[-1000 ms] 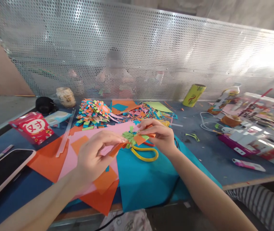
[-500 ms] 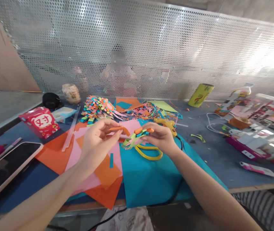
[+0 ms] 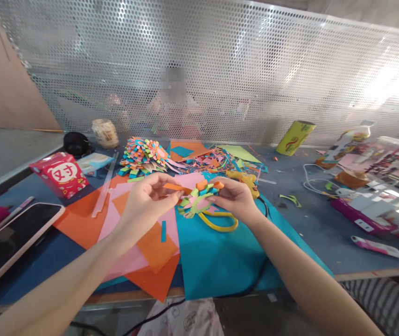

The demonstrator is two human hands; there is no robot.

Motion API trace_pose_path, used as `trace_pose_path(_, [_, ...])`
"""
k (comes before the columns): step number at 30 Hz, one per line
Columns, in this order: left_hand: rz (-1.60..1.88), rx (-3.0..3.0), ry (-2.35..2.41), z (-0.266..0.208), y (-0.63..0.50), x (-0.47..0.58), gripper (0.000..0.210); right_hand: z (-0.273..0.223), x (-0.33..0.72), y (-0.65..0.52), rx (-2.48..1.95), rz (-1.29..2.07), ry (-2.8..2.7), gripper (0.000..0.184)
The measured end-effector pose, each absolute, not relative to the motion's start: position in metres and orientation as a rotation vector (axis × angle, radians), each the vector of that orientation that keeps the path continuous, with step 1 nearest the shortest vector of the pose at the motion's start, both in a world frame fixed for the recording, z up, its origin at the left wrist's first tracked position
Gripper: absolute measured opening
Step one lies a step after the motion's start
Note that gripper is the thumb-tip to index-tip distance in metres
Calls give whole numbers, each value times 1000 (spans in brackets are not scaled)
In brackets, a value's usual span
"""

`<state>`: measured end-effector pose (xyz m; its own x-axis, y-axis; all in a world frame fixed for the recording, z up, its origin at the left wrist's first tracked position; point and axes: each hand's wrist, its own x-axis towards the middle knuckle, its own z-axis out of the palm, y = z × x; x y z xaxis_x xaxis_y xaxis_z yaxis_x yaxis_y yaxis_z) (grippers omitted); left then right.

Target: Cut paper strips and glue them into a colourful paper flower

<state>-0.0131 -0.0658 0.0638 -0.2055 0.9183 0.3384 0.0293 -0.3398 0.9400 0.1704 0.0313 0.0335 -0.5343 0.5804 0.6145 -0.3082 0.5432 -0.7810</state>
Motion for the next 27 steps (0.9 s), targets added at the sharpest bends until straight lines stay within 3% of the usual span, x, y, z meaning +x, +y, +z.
trace_pose_path(16, [1630,1355,1107,63,-67,-11,14,33,174,33,-299,1153,-1837,21])
trace_pose_path(27, [1684,1508,1141,65,-65,-18,19,34,176,33,-306,929,-1875,20])
